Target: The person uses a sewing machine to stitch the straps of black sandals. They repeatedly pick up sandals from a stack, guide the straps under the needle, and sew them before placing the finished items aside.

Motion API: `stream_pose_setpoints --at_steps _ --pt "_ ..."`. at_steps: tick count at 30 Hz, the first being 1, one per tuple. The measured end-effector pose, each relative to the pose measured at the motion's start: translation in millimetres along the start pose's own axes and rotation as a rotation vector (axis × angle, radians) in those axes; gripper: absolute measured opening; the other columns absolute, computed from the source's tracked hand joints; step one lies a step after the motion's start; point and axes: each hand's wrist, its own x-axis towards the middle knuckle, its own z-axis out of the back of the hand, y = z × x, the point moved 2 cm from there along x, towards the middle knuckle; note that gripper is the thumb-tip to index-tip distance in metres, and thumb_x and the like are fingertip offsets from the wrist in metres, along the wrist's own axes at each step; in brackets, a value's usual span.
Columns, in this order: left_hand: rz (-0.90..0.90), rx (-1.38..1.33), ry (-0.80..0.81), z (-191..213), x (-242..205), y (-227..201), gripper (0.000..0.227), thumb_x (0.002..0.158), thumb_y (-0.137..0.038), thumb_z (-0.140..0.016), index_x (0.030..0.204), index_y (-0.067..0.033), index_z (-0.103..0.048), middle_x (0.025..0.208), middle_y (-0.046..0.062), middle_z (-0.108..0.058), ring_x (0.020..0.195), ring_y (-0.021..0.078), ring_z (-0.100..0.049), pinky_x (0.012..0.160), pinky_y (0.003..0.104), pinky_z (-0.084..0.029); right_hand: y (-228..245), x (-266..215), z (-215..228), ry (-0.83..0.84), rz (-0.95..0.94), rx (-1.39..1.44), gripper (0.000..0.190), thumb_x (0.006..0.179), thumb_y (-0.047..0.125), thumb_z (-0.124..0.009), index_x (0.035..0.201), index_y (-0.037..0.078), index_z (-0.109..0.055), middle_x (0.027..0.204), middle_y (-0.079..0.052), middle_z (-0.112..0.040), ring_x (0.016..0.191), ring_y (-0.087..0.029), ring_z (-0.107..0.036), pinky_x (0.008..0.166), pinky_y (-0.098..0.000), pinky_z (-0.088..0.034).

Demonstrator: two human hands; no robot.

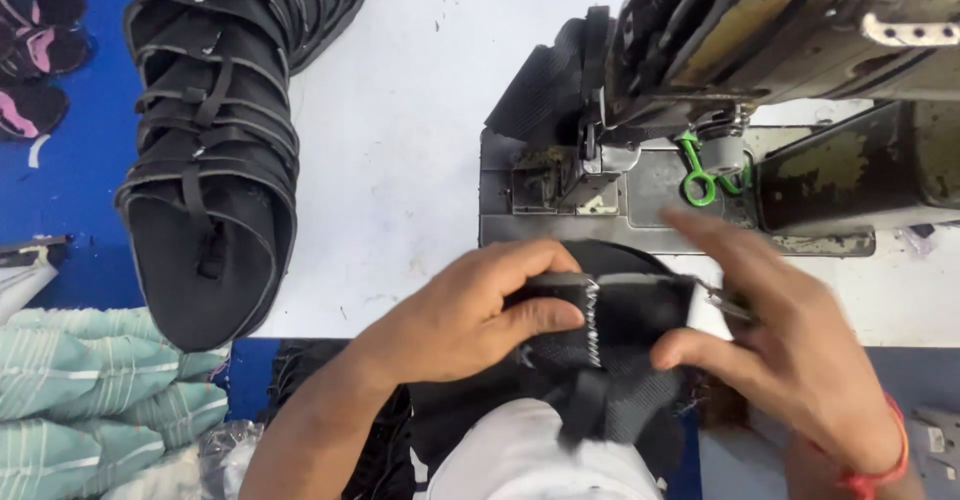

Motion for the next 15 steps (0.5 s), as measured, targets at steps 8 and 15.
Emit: stream_pose_setpoints --at_steps 8,15 --pt "0.091 0.281 0.045 -12.3 37.9 17.7 0.06 0.076 -0.051 -0.082 0.111 -0.0064 -0.063 0.093 0.011 -0.076 0.083 0.0262 -0.076 0.071 0.038 -0.058 -40.6 25.7 -21.2 0.32 -0.441 -0.221 0.059 0.059 0.049 -0.094 0.094 0.006 -0.075 0.067 -0.011 -0.073 0.052 -0.023 -0.067 0.051 -0.04 -0.049" --pt "0.198 0.242 0.126 0.9 84.9 68.6 0.058 0.069 -0.056 -0.085 0.096 -0.0062 -0.071 0.079 0.007 -0.076 0.07 0.0199 -0.075 0.065 0.033 -0.057 -92.7 43.2 -40.8 0.15 -0.281 -0.127 0.046 0.07 0.037 -0.09 0.1 0.006 -0.073 0.068 -0.008 -0.073 0.052 -0.019 -0.068 0.047 -0.0338 -0.049"
